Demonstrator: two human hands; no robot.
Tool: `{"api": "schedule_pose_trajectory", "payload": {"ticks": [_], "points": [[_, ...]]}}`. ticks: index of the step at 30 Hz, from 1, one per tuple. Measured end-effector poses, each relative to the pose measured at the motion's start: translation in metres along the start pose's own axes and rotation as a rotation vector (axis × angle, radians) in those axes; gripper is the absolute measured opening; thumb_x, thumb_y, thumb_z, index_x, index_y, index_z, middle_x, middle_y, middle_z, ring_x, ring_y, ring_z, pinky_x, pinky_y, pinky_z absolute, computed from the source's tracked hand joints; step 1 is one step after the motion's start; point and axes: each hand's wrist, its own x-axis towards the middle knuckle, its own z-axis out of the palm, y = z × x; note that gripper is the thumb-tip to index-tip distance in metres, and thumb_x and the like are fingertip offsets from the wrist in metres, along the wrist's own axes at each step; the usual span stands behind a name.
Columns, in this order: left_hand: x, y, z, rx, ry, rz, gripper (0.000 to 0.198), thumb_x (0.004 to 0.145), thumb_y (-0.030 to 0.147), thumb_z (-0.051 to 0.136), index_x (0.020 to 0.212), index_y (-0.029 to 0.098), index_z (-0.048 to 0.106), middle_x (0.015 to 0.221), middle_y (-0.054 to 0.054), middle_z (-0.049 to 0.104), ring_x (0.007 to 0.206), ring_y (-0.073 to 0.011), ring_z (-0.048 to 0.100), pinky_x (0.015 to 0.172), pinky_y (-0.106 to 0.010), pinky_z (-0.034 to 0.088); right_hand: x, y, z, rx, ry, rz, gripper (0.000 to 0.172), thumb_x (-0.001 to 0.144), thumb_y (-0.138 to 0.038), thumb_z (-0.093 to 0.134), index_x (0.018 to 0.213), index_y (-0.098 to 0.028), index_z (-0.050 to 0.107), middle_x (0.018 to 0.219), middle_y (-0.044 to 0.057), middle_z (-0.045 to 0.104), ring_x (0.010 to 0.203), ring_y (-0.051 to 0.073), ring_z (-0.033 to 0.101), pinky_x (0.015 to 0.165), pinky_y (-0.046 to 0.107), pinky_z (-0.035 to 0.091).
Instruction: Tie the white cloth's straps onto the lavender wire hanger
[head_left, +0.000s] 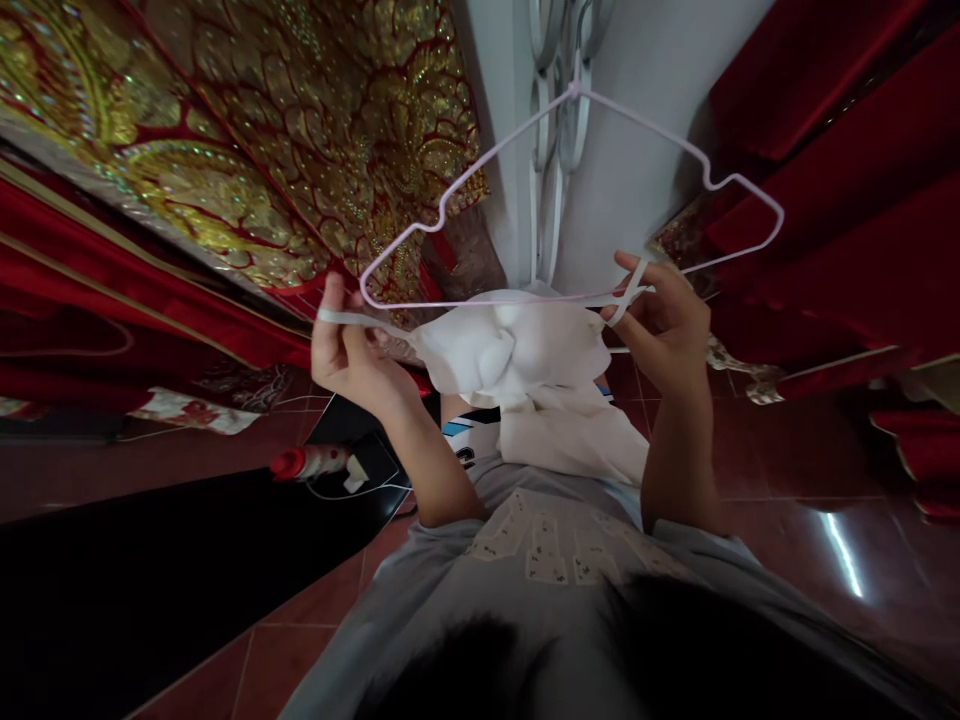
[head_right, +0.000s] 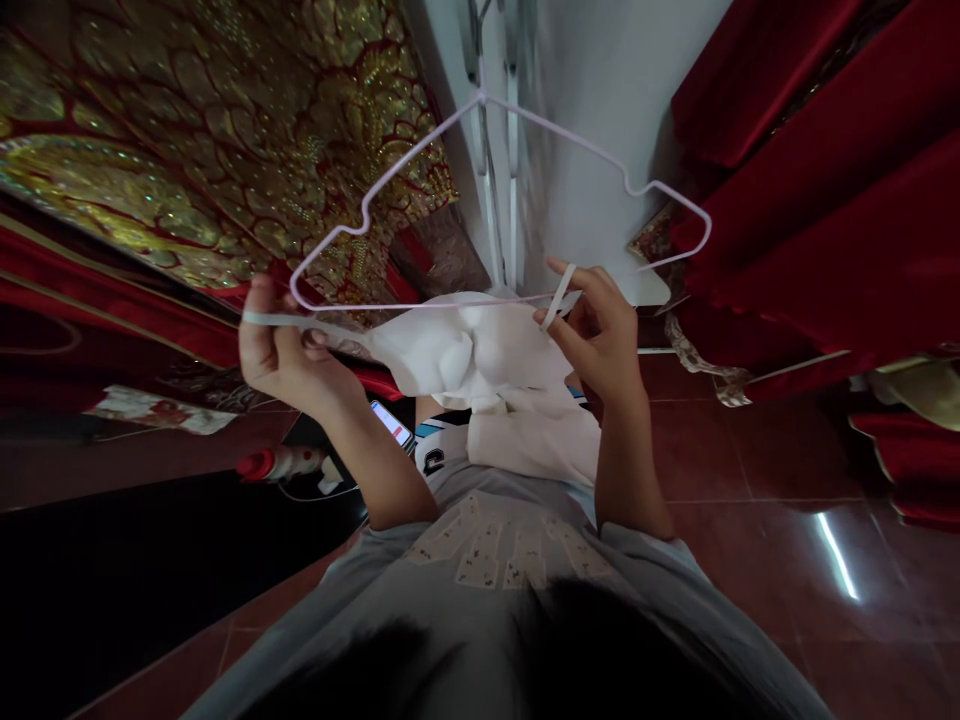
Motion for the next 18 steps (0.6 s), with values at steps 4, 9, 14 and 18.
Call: {"api": "schedule_pose_trajectory", "payload": {"ticks": [4,9,14,18], "points": [[0.005,0.001,-0.005,-0.098,-0.298,0.081,0.024,0.097,0.019,0.08,0.119,0.029,0.081,0.135,0.002,0.076,0.131,-0.0226,0.066,0.111,-0.037,0.052,-0.001,-0.002,0.009,0.011,-0.001,-0.028,0.047,0.083,-0.047,0.083,0.128,-0.039,0.073,0.097,0.0,0.059,0.061,0.009,0.046,0.05,0.027,0.041],[0.025,0.015,0.005,-0.055,-0.482,-0.012,0.025,0.092,0.018,0.086,0.116,0.024,0.081,0.099,0.002,0.078,0.091,-0.0155,0.069,0.086,-0.03,0.055,-0.005,-0.005,0.022,-0.011,0.037,-0.028,0.044,0.082,-0.048,0.083,0.123,-0.036,0.073,0.096,0.0,0.059,0.055,0.006,0.036,0.049,0.027,0.037],[0.044,0.035,0.034,0.11,-0.688,-0.042,0.012,0.094,0.007,0.08,0.087,0.014,0.072,0.076,0.003,0.065,0.074,-0.0102,0.056,0.071,-0.022,0.045,-0.004,-0.001,0.016,-0.016,0.045,-0.04,0.045,0.08,-0.043,0.086,0.123,-0.038,0.072,0.098,-0.001,0.057,0.055,0.004,0.037,0.049,0.026,0.038],[0.045,0.037,0.055,0.252,-0.855,-0.158,0.016,0.091,0.003,0.079,0.08,0.011,0.072,0.072,0.004,0.065,0.07,-0.0096,0.054,0.068,-0.022,0.042,-0.004,0.003,0.013,-0.035,0.062,-0.068,0.044,0.083,-0.041,0.083,0.125,-0.036,0.073,0.1,-0.001,0.056,0.055,0.004,0.036,0.052,0.028,0.038]]}}
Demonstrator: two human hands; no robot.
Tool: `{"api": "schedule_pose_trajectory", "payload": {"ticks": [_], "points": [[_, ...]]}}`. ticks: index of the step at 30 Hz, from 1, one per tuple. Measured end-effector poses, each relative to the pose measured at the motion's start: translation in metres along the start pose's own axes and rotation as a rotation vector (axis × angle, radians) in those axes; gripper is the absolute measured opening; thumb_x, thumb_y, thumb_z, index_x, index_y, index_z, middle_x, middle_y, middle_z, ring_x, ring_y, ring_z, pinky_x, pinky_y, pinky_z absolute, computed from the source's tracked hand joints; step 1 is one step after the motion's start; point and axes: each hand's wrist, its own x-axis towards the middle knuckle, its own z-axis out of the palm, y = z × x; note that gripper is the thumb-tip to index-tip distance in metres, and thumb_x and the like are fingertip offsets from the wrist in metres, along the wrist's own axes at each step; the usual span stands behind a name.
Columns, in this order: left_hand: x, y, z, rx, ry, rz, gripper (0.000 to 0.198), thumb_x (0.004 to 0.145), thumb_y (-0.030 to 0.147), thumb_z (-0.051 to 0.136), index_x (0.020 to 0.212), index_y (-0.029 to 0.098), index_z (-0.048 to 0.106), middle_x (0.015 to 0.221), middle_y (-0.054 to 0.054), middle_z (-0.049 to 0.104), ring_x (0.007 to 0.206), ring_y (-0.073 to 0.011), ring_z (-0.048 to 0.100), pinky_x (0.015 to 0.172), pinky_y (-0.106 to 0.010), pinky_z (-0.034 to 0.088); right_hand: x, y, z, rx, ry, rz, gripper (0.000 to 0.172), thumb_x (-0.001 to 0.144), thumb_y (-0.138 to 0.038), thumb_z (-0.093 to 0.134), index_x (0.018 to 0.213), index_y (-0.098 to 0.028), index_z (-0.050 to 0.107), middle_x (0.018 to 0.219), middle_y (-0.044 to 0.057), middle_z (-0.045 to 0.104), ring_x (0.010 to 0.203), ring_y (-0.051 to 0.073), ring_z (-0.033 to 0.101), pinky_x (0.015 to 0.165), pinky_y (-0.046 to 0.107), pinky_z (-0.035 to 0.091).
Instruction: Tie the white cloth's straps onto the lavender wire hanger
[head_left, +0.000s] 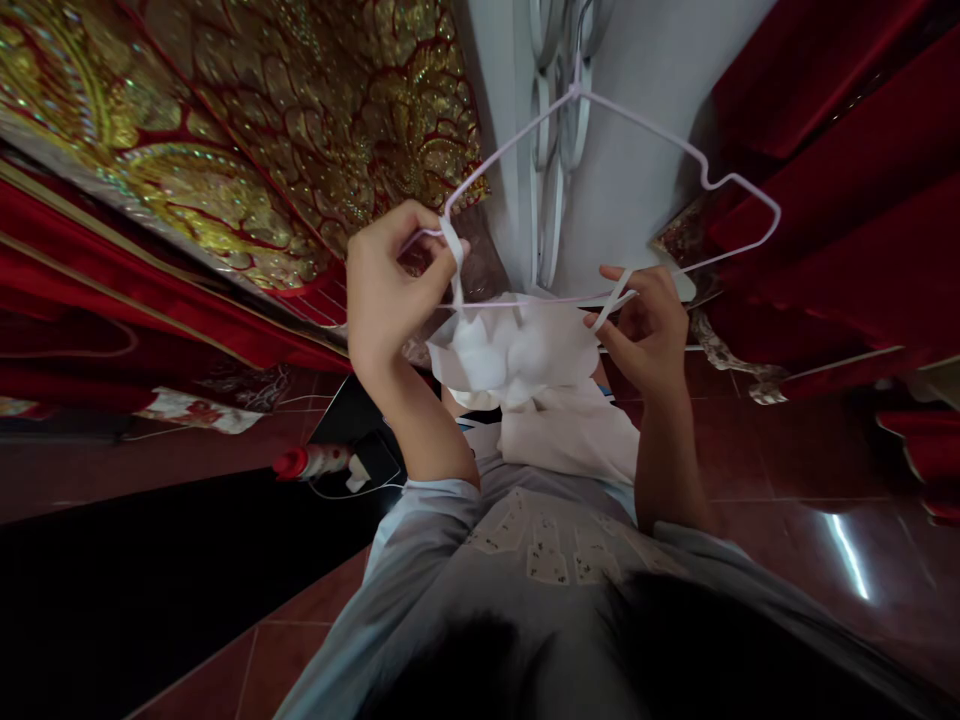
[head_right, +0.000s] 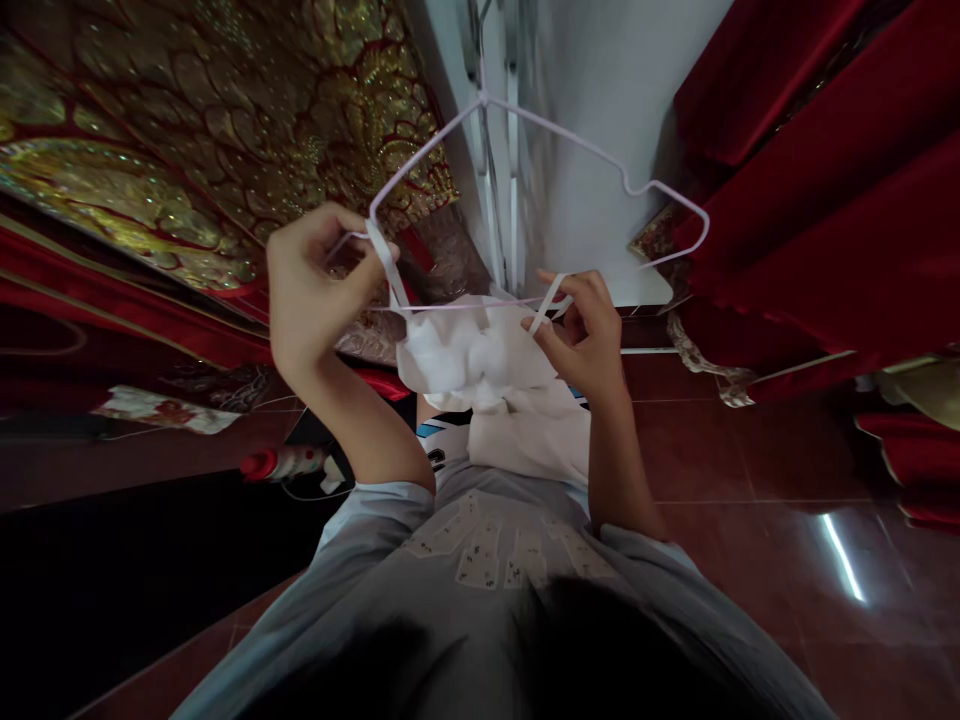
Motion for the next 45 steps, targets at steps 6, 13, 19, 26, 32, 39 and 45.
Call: {"api": "schedule_pose_trajectory", "payload": {"ticks": [6,13,19,26,32,39,45], "points": [[-0.013,-0.034,0.008,-0.263,0.268,0.098,0.019,0.094,0.0,0.073,0.093,0.019,0.076,0.077,0.004,0.07,0.071,-0.0104,0.062,0.064,-0.023,0.046,-0.001,0.0,-0.004,-0.043,0.026,0.015,0.047,0.086,-0.051,0.078,0.131,-0.039,0.069,0.095,0.0,0.059,0.056,0.009,0.036,0.054,0.029,0.038],[-0.057,-0.07,0.041,-0.557,0.246,-0.154,0.031,0.086,0.048,0.085,0.096,0.021,0.073,0.079,-0.003,0.074,0.077,-0.0159,0.072,0.071,-0.026,0.056,-0.001,-0.008,-0.003,-0.017,0.02,0.006,0.044,0.083,-0.045,0.083,0.125,-0.039,0.072,0.096,0.0,0.06,0.056,0.009,0.039,0.056,0.031,0.041],[-0.058,-0.052,0.053,-0.452,0.286,-0.039,0.033,0.097,0.048,0.073,0.079,0.022,0.064,0.056,0.004,0.053,0.06,-0.0151,0.061,0.071,-0.027,0.055,-0.001,-0.001,-0.006,0.112,0.1,0.066,0.048,0.084,-0.042,0.081,0.13,-0.036,0.069,0.111,0.002,0.073,0.066,0.012,0.059,0.058,0.03,0.05],[-0.062,-0.041,0.05,-0.439,0.3,0.041,0.038,0.097,0.052,0.074,0.076,0.024,0.06,0.06,0.002,0.054,0.062,-0.0173,0.058,0.075,-0.032,0.056,0.039,0.072,-0.054,0.24,0.765,-0.085,0.03,0.08,-0.027,0.085,0.108,-0.02,0.08,0.101,0.005,0.077,0.092,0.017,0.073,0.086,0.035,0.058],[-0.061,-0.04,0.045,-0.461,0.289,0.009,0.041,0.098,0.055,0.072,0.076,0.023,0.058,0.062,0.001,0.053,0.059,-0.0168,0.055,0.071,-0.033,0.054,0.067,0.039,-0.067,0.071,0.332,-0.094,0.021,0.086,-0.027,0.079,0.106,-0.022,0.082,0.095,0.006,0.076,0.085,0.017,0.07,0.084,0.036,0.056],[-0.061,-0.039,0.042,-0.509,0.228,0.019,0.034,0.098,0.049,0.074,0.078,0.024,0.063,0.062,0.0,0.059,0.06,-0.0171,0.058,0.068,-0.031,0.053,0.081,-0.02,-0.047,-0.168,0.058,0.026,0.036,0.066,-0.012,0.088,0.09,-0.024,0.064,0.092,0.002,0.062,0.083,0.014,0.057,0.081,0.033,0.051],[-0.063,-0.041,0.052,-0.491,0.276,-0.026,0.035,0.099,0.05,0.072,0.077,0.025,0.061,0.059,0.002,0.056,0.058,-0.0164,0.057,0.062,-0.028,0.049,0.059,-0.032,-0.032,-0.051,0.326,-0.349,0.007,0.086,-0.03,0.072,0.091,-0.026,0.068,0.095,0.007,0.06,0.102,0.024,0.061,0.091,0.042,0.053]]}}
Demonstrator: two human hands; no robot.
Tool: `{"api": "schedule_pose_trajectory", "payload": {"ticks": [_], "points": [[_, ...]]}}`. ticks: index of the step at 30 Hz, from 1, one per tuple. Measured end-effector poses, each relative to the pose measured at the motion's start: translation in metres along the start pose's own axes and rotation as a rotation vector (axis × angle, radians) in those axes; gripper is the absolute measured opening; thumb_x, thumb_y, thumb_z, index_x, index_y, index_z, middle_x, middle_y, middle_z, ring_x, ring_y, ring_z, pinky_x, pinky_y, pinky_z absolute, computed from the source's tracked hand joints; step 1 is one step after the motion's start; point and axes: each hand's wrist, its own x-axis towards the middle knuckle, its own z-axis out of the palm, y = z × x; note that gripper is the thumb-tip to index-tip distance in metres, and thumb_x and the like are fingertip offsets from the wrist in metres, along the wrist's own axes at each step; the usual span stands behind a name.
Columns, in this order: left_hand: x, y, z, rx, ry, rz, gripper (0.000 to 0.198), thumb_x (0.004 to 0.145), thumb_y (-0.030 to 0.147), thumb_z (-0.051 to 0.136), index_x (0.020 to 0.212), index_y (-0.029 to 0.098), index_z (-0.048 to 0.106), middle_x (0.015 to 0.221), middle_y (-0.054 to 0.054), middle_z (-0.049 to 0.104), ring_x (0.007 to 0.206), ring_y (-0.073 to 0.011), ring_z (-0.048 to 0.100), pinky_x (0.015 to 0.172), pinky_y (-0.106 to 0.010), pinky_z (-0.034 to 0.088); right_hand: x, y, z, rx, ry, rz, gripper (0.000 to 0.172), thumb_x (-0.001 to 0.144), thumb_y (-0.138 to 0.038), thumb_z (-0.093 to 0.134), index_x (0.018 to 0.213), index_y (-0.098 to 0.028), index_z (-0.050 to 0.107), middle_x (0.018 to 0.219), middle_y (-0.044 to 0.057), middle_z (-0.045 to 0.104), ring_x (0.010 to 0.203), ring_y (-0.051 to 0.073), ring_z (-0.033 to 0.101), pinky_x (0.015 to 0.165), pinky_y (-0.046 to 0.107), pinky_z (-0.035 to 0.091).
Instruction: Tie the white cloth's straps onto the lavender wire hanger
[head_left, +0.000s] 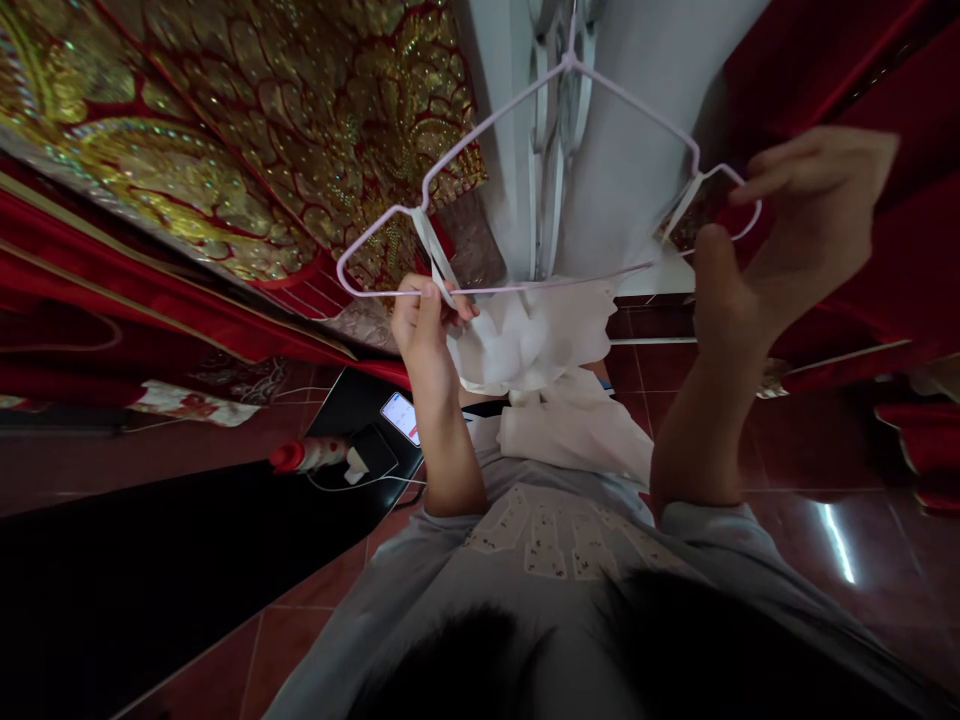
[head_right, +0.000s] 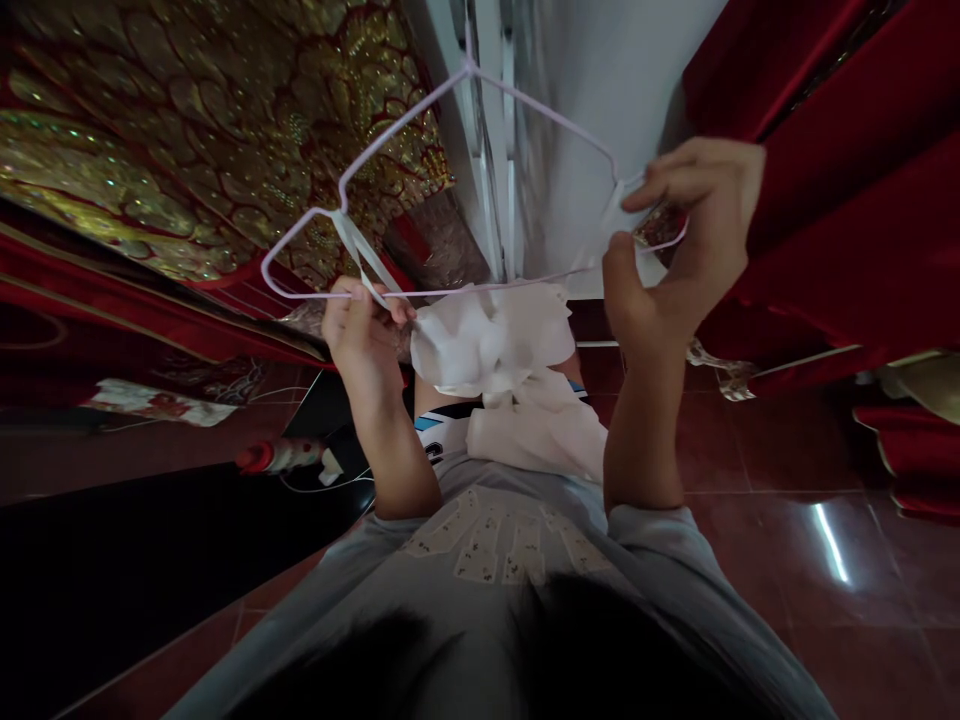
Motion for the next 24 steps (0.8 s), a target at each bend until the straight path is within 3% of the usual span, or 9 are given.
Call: {"api": "schedule_pose_trajectory", "payload": {"ticks": [2,4,6,7,12,16,20,22,24], "points": [[-0.002,0.002,0.005,0.06,0.066,-0.037,0.036,0.102,0.047,0.067,0.075,0.026,0.057,0.059,0.002,0.055,0.059,-0.0175,0.056,0.063,-0.03,0.049,-0.011,-0.011,0.003,0.062,-0.144,0.12,0.007,0.091,-0.029,0.069,0.097,-0.026,0.071,0.096,0.005,0.064,0.083,0.017,0.06,0.074,0.034,0.05],[-0.003,0.004,0.007,0.091,0.103,-0.068,0.036,0.105,0.045,0.065,0.075,0.026,0.056,0.058,0.002,0.053,0.06,-0.018,0.056,0.065,-0.03,0.05,-0.022,-0.019,0.008,0.08,-0.459,0.281,0.017,0.092,-0.028,0.07,0.108,-0.027,0.072,0.104,0.003,0.068,0.07,0.012,0.054,0.063,0.029,0.046],[-0.003,0.003,0.005,0.087,0.092,-0.054,0.036,0.104,0.045,0.065,0.075,0.025,0.057,0.059,0.001,0.053,0.06,-0.0176,0.057,0.066,-0.031,0.049,-0.034,-0.022,0.014,0.071,-0.709,0.369,0.027,0.091,-0.032,0.072,0.118,-0.029,0.071,0.111,0.002,0.068,0.067,0.01,0.051,0.061,0.028,0.047],[-0.002,0.002,0.002,0.089,0.071,-0.031,0.035,0.103,0.046,0.067,0.076,0.025,0.06,0.06,0.001,0.055,0.061,-0.017,0.057,0.066,-0.03,0.049,-0.04,-0.022,0.016,0.068,-0.759,0.385,0.03,0.091,-0.034,0.073,0.12,-0.03,0.07,0.112,0.002,0.067,0.067,0.01,0.051,0.063,0.028,0.049],[-0.003,0.009,-0.023,0.306,-0.104,0.006,0.031,0.097,0.049,0.075,0.086,0.021,0.078,0.083,-0.004,0.074,0.075,-0.0169,0.065,0.07,-0.031,0.049,-0.065,-0.016,0.021,0.102,-0.616,0.445,0.038,0.097,-0.037,0.067,0.135,-0.033,0.064,0.111,0.002,0.063,0.067,0.009,0.05,0.063,0.028,0.05],[-0.016,0.046,-0.03,0.519,-0.323,-0.149,0.032,0.092,0.053,0.08,0.097,0.021,0.082,0.094,-0.006,0.078,0.088,-0.0219,0.071,0.08,-0.035,0.056,-0.067,-0.013,0.02,0.093,-0.546,0.429,0.03,0.097,-0.035,0.068,0.127,-0.032,0.07,0.107,0.002,0.063,0.068,0.01,0.05,0.065,0.029,0.052],[-0.018,0.078,-0.024,0.34,-0.283,-0.049,0.046,0.089,0.069,0.075,0.108,0.029,0.081,0.103,-0.007,0.079,0.101,-0.0298,0.074,0.071,-0.038,0.058,-0.062,-0.01,0.021,0.104,-0.515,0.401,0.022,0.097,-0.036,0.068,0.117,-0.032,0.075,0.102,0.002,0.063,0.075,0.012,0.055,0.065,0.028,0.052],[-0.01,0.081,-0.026,0.212,-0.219,0.003,0.054,0.089,0.077,0.067,0.116,0.033,0.08,0.119,-0.005,0.079,0.121,-0.0339,0.071,0.07,-0.037,0.059,-0.062,-0.01,0.021,0.12,-0.504,0.394,0.021,0.097,-0.037,0.068,0.116,-0.032,0.075,0.1,0.002,0.064,0.076,0.012,0.056,0.064,0.027,0.052],[0.001,0.073,-0.038,0.15,-0.115,0.07,0.048,0.1,0.07,0.055,0.125,0.035,0.078,0.135,0.002,0.075,0.141,-0.0336,0.061,0.075,-0.036,0.059,-0.063,-0.011,0.02,0.133,-0.5,0.388,0.021,0.097,-0.035,0.068,0.116,-0.031,0.075,0.102,0.002,0.065,0.076,0.011,0.056,0.063,0.026,0.051]]}}
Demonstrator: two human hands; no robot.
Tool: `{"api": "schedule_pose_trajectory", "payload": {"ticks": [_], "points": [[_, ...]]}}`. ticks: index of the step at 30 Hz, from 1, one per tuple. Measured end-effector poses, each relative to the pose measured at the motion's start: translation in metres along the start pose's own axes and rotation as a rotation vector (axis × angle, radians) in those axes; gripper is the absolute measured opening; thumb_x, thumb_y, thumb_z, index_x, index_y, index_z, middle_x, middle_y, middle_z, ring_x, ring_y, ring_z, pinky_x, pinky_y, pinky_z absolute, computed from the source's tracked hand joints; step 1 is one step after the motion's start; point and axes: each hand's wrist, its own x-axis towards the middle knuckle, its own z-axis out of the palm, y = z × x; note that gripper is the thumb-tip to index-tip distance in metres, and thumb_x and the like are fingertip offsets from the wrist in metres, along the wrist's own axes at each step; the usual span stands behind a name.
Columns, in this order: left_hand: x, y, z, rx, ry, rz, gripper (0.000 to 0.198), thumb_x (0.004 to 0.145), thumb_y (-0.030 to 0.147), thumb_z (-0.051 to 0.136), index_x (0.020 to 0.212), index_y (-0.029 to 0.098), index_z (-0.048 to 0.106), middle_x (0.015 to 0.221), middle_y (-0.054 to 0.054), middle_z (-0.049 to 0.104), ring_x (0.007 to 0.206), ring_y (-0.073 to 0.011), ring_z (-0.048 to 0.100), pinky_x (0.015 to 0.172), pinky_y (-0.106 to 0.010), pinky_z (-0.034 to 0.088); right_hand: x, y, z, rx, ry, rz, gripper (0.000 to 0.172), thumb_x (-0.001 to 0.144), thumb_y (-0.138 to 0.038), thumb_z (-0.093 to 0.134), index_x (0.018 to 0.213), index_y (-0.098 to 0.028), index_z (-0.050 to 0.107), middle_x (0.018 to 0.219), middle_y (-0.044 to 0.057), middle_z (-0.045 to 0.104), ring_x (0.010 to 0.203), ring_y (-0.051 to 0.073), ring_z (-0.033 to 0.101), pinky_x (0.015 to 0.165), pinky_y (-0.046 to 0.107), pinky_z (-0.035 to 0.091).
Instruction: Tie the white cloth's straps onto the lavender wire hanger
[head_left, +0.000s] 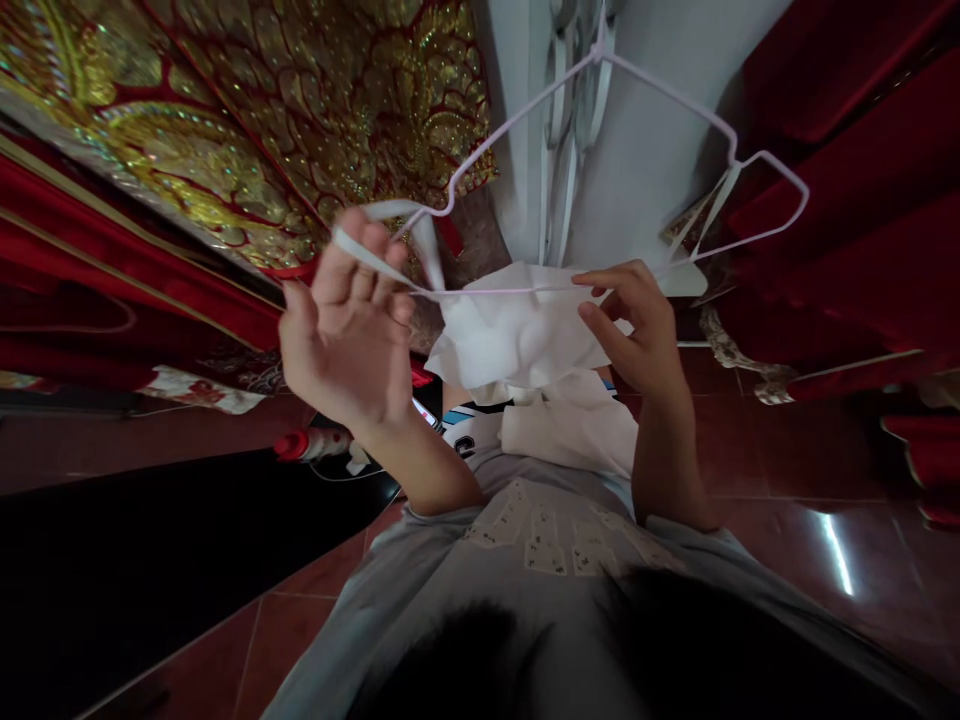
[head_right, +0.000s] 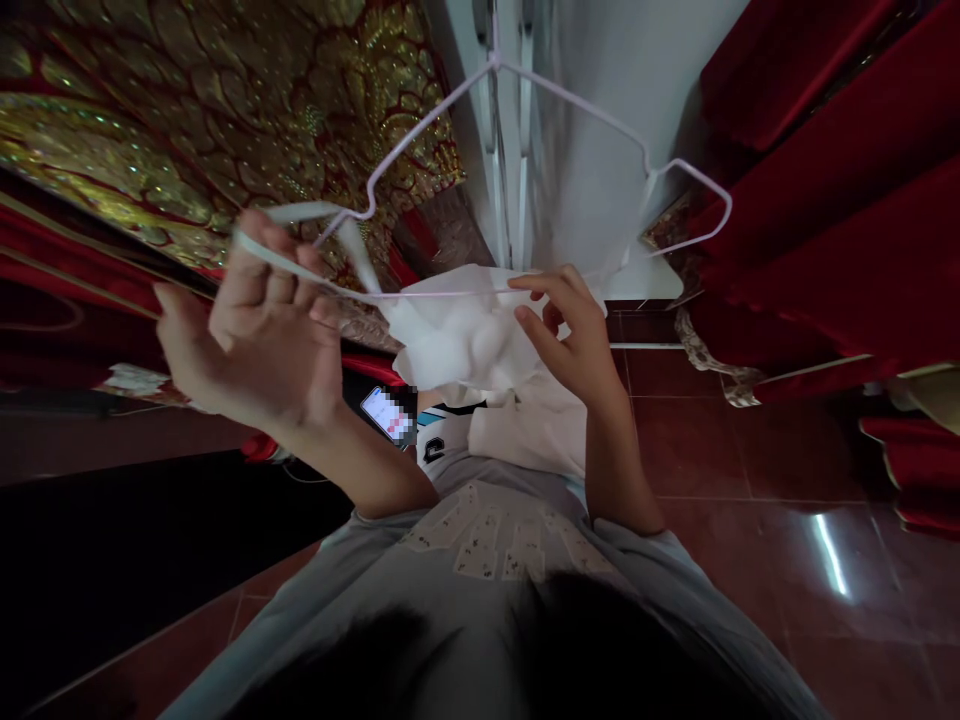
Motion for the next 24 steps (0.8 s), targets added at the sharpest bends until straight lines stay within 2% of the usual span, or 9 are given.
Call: {"api": "schedule_pose_trajectory", "payload": {"ticks": [4,7,11,13,15,17,18,21,24], "points": [[0.013,-0.038,-0.026,0.064,0.284,0.108,0.036,0.111,0.033,0.044,0.126,0.042,0.075,0.136,0.013,0.074,0.147,-0.0236,0.057,0.074,-0.03,0.056,-0.006,-0.001,0.003,0.007,0.009,-0.021,0.023,0.097,-0.034,0.067,0.119,-0.031,0.075,0.104,0.002,0.066,0.078,0.012,0.057,0.062,0.025,0.052],[0.011,-0.057,-0.017,0.032,0.237,0.003,0.025,0.107,0.028,0.057,0.118,0.032,0.079,0.126,0.005,0.08,0.128,-0.0224,0.071,0.062,-0.024,0.05,-0.008,-0.003,0.011,0.031,-0.02,-0.029,0.027,0.097,-0.034,0.068,0.124,-0.032,0.073,0.106,0.002,0.065,0.07,0.009,0.052,0.063,0.026,0.054],[-0.001,-0.054,0.029,-0.161,0.099,-0.113,0.027,0.105,0.039,0.064,0.102,0.017,0.081,0.099,-0.009,0.083,0.089,-0.0196,0.078,0.051,-0.023,0.045,-0.01,-0.004,0.022,0.036,-0.073,-0.024,0.034,0.098,-0.038,0.067,0.132,-0.034,0.068,0.115,0.003,0.065,0.071,0.009,0.054,0.068,0.03,0.056],[-0.006,-0.049,0.046,-0.208,0.084,-0.095,0.031,0.104,0.041,0.066,0.091,0.016,0.077,0.086,-0.009,0.081,0.078,-0.0187,0.076,0.048,-0.023,0.044,-0.01,0.001,0.019,0.041,0.051,-0.019,0.036,0.096,-0.045,0.07,0.13,-0.036,0.069,0.12,0.004,0.066,0.078,0.012,0.06,0.075,0.033,0.059],[-0.007,-0.046,0.053,-0.205,0.098,-0.088,0.032,0.104,0.043,0.068,0.085,0.017,0.073,0.079,-0.008,0.078,0.074,-0.0187,0.075,0.047,-0.024,0.043,-0.009,0.011,0.008,0.06,0.322,-0.01,0.036,0.094,-0.049,0.072,0.127,-0.037,0.069,0.123,0.004,0.066,0.08,0.013,0.061,0.075,0.035,0.057],[-0.005,-0.046,0.053,-0.179,0.116,-0.094,0.033,0.105,0.042,0.066,0.082,0.019,0.07,0.077,-0.007,0.076,0.072,-0.0186,0.074,0.048,-0.025,0.042,-0.007,0.02,-0.009,0.085,0.565,0.015,0.03,0.096,-0.045,0.069,0.125,-0.036,0.069,0.111,0.004,0.066,0.069,0.011,0.053,0.064,0.031,0.049],[-0.004,-0.047,0.052,-0.172,0.121,-0.094,0.033,0.106,0.041,0.064,0.081,0.02,0.068,0.077,-0.007,0.076,0.071,-0.0184,0.073,0.048,-0.025,0.042,-0.005,0.023,-0.018,0.097,0.599,0.052,0.025,0.098,-0.041,0.066,0.121,-0.033,0.071,0.1,0.003,0.065,0.062,0.01,0.047,0.058,0.029,0.043],[-0.002,-0.051,0.049,-0.206,0.125,-0.075,0.033,0.109,0.033,0.058,0.08,0.02,0.067,0.077,-0.007,0.077,0.071,-0.0177,0.073,0.049,-0.025,0.042,0.005,0.019,-0.037,0.099,0.392,0.227,0.017,0.097,-0.029,0.063,0.101,-0.024,0.078,0.063,-0.004,0.052,0.049,0.008,0.035,0.049,0.025,0.027],[-0.001,-0.053,0.048,-0.256,0.124,-0.064,0.032,0.109,0.03,0.057,0.08,0.019,0.068,0.078,-0.008,0.078,0.075,-0.0176,0.075,0.05,-0.024,0.042,0.018,0.006,-0.041,0.082,0.198,0.285,0.02,0.092,-0.02,0.062,0.09,-0.021,0.083,0.05,-0.008,0.04,0.044,0.006,0.031,0.046,0.023,0.022]]}}
